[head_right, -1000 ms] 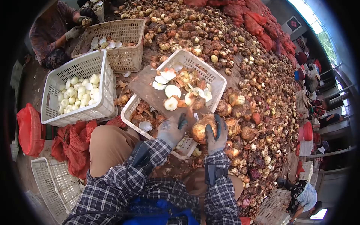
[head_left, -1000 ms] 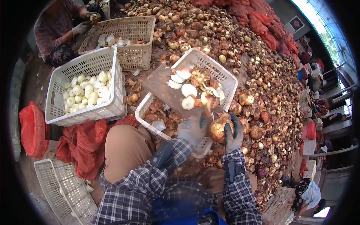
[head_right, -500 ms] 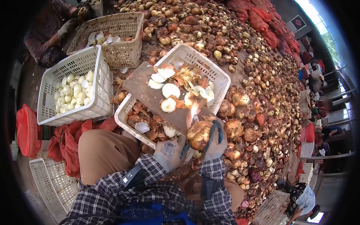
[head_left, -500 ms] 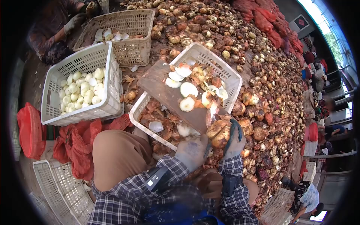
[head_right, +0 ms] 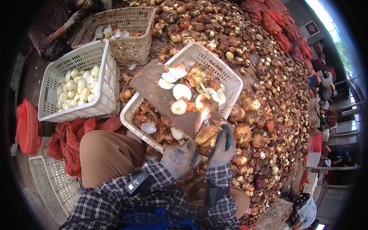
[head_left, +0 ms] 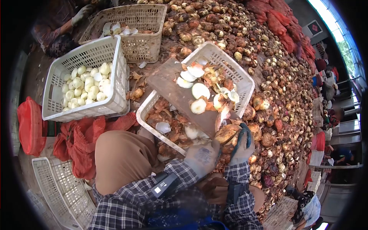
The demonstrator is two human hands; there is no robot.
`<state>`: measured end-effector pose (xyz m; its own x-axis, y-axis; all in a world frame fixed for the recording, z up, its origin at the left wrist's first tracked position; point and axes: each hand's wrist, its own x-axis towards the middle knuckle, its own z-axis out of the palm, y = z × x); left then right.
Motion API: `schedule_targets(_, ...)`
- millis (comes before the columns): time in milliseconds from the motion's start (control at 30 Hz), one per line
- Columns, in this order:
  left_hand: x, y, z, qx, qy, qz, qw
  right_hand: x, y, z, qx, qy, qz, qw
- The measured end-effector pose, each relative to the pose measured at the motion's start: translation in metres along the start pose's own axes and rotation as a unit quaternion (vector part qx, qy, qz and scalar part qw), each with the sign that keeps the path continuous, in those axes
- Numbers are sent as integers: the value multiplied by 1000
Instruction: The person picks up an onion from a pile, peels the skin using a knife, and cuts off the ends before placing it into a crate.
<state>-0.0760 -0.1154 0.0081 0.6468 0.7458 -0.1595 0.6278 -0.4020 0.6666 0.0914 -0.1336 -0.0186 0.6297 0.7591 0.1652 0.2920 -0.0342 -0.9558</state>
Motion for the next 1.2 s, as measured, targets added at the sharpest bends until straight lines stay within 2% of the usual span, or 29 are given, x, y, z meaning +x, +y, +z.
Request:
schedule_targets(133,1,0,0,47,-16,5,999,0,3,-2,-64,5,-5,998)
schedule_targets(233,4,-4,-2,54,-28,10,998,0,-6,6,42,33,78,995)
schedule_targets(333,7,-4,-7,42,-36,8,998,1,2,5,-21,36,14,999)
schedule_targets(433,12,-4,-9,54,-36,7,998,-1,-2,8,-168,30,-97,981)
schedule_targets(467,12,-5,-9,63,-37,8,997,0,-1,9,-163,30,-79,983)
schedule_targets(567,15,0,-11,70,-116,1,991,3,3,3,-145,25,-34,988)
schedule_targets(667,4,5,-5,51,-59,-22,997,6,7,0,-83,16,-10,996)
schedule_targets(700,5,4,-6,46,-60,-18,997,6,9,-1,-79,16,-2,997)
schedule_targets(800,22,-4,-11,22,-139,-19,990,13,11,-2,-48,15,14,999)
schedule_targets(867,23,-4,-3,28,-125,-19,992,18,11,-2,-2,16,31,999)
schedule_targets(967,17,2,7,71,-101,-24,992,20,9,-4,-40,2,24,999)
schedule_targets(1067,23,-8,12,18,-84,-24,996,26,-1,-3,8,-7,83,997)
schedule_targets(1100,30,-13,17,15,-100,-19,995,34,-6,-2,35,-4,138,990)
schedule_targets(1200,36,-10,22,28,-51,-19,998,57,3,-6,114,-30,227,967)
